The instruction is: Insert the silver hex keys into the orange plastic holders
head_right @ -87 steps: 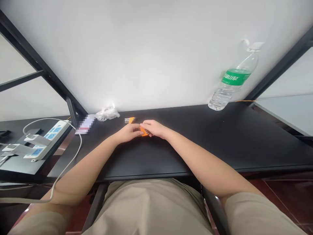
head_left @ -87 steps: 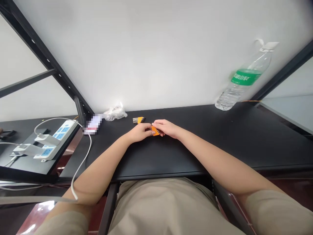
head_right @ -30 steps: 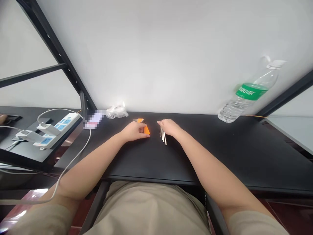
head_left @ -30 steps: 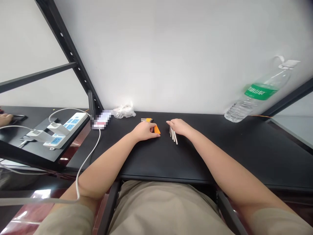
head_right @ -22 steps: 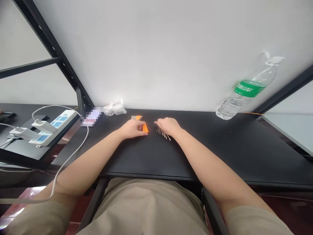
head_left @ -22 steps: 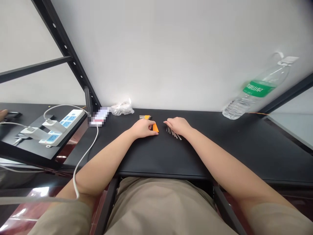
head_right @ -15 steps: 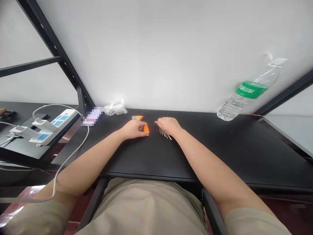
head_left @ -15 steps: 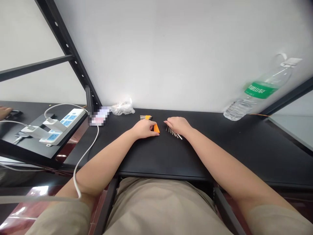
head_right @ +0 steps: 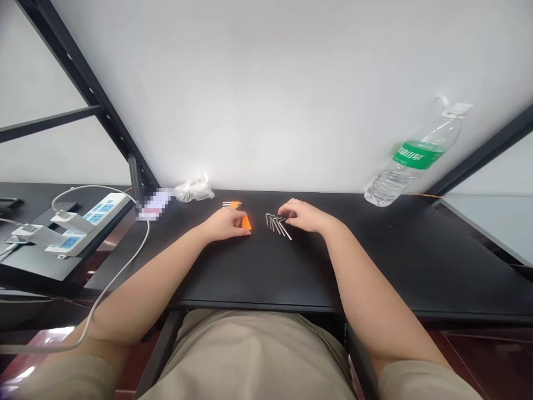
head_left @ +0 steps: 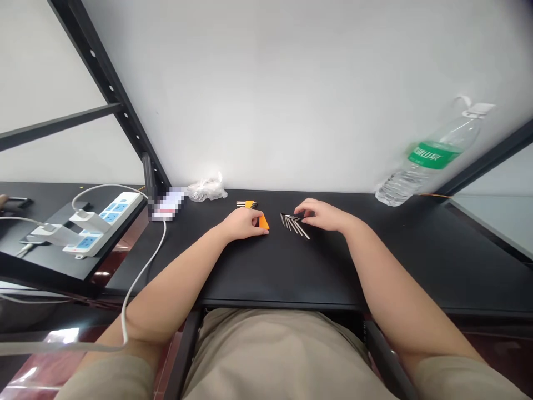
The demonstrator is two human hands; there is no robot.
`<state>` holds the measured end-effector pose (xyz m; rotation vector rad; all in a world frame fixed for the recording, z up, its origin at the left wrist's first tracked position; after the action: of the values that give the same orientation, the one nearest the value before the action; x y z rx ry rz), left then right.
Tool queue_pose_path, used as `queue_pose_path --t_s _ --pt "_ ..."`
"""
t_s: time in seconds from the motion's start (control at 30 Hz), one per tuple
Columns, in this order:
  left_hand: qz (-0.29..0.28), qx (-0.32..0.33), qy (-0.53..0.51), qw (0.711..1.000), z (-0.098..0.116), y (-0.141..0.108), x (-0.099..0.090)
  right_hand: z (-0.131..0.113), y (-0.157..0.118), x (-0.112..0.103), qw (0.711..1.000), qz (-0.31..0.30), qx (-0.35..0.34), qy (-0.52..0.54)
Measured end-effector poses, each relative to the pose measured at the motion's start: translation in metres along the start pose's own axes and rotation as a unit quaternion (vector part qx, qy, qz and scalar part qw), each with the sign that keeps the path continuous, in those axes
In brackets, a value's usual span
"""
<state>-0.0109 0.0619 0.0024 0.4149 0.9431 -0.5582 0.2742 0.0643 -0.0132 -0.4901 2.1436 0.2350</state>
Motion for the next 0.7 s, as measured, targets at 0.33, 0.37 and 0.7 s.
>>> queue_pose_path --t_s 0.33,0.37,0.7 --pt "-0.009 0.003 0.014 1.000 -0.001 0.001 0.002 -0.016 0.013 0.022 0.999 0.018 -0.005 -0.030" --pt "-0.011 0.004 0.015 1.000 -0.001 0.001 0.002 -0.017 0.013 0.023 0.999 0.024 -0.008 -0.031" --pt "-0.013 0.005 0.009 1.000 0.001 -0.001 0.001 -0.027 0.024 0.040 0.986 0.029 -0.124 -0.111"
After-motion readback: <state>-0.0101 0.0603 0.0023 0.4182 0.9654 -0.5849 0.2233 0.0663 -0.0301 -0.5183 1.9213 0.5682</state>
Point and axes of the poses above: each hand's wrist, its own y-axis towards the middle knuckle, its own x-axis out of the palm, z = x × y, the point moved 5 cm from there along y, towards the middle knuckle, and after that the axes turned 2 degrees about y, right-handed, at the moved point
